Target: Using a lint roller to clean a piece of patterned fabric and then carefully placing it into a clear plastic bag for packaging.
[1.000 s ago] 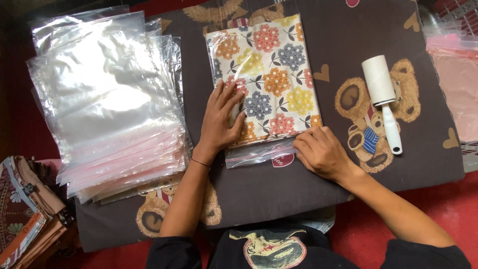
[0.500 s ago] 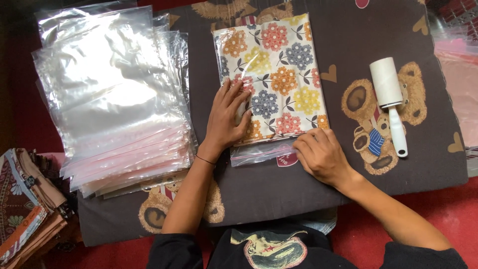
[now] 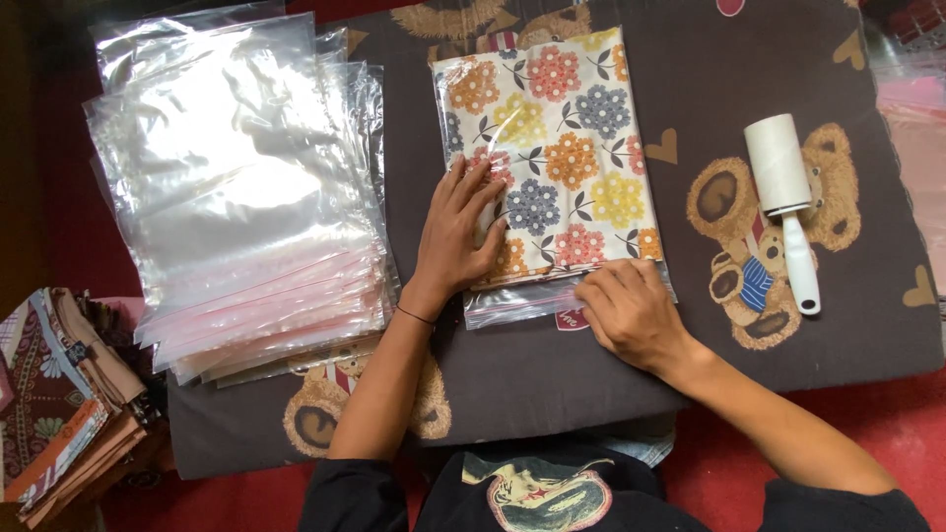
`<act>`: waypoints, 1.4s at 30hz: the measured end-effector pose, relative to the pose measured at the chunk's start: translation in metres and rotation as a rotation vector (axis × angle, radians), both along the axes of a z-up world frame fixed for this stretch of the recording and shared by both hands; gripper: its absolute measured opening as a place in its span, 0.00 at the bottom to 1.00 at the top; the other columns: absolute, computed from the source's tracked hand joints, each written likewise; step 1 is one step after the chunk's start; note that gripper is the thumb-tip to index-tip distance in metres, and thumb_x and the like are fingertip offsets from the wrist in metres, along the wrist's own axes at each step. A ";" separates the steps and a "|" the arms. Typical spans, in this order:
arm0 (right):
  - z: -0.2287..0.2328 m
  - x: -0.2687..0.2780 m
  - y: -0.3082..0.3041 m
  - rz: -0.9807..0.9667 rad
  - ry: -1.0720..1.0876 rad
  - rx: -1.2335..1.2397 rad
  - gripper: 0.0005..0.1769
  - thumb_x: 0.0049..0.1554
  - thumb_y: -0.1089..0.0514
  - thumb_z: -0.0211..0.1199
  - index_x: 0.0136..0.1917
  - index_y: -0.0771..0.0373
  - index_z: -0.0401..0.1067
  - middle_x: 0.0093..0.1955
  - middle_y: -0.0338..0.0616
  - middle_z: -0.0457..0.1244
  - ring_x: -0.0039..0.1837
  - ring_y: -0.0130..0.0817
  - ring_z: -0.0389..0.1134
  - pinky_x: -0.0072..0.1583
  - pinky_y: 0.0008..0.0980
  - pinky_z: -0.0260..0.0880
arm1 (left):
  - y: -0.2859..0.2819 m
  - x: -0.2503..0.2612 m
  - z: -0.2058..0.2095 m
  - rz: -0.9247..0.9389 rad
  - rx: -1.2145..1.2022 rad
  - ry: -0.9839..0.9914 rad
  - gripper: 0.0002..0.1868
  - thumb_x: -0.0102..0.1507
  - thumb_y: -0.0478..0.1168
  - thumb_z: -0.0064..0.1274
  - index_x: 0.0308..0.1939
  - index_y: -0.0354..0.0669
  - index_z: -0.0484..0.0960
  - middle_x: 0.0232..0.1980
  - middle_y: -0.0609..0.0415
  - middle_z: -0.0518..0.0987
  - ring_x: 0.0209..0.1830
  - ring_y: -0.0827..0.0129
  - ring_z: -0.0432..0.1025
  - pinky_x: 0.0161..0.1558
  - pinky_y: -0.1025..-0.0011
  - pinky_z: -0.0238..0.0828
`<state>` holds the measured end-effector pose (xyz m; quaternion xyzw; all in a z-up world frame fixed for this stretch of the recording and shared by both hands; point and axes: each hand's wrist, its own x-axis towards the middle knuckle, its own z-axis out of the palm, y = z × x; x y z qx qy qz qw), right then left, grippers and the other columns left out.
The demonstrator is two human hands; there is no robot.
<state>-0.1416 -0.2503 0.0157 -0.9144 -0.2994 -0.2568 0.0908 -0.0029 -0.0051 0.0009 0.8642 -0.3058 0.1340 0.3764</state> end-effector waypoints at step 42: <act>-0.001 0.010 0.057 -0.002 -0.007 0.041 0.05 0.58 0.58 0.57 0.45 0.61 0.70 0.41 0.43 0.59 0.46 0.43 0.63 0.51 0.41 0.59 | -0.001 0.000 -0.008 0.030 0.000 -0.021 0.24 0.62 0.46 0.57 0.62 0.50 0.80 0.74 0.49 0.69 0.79 0.44 0.55 0.76 0.50 0.51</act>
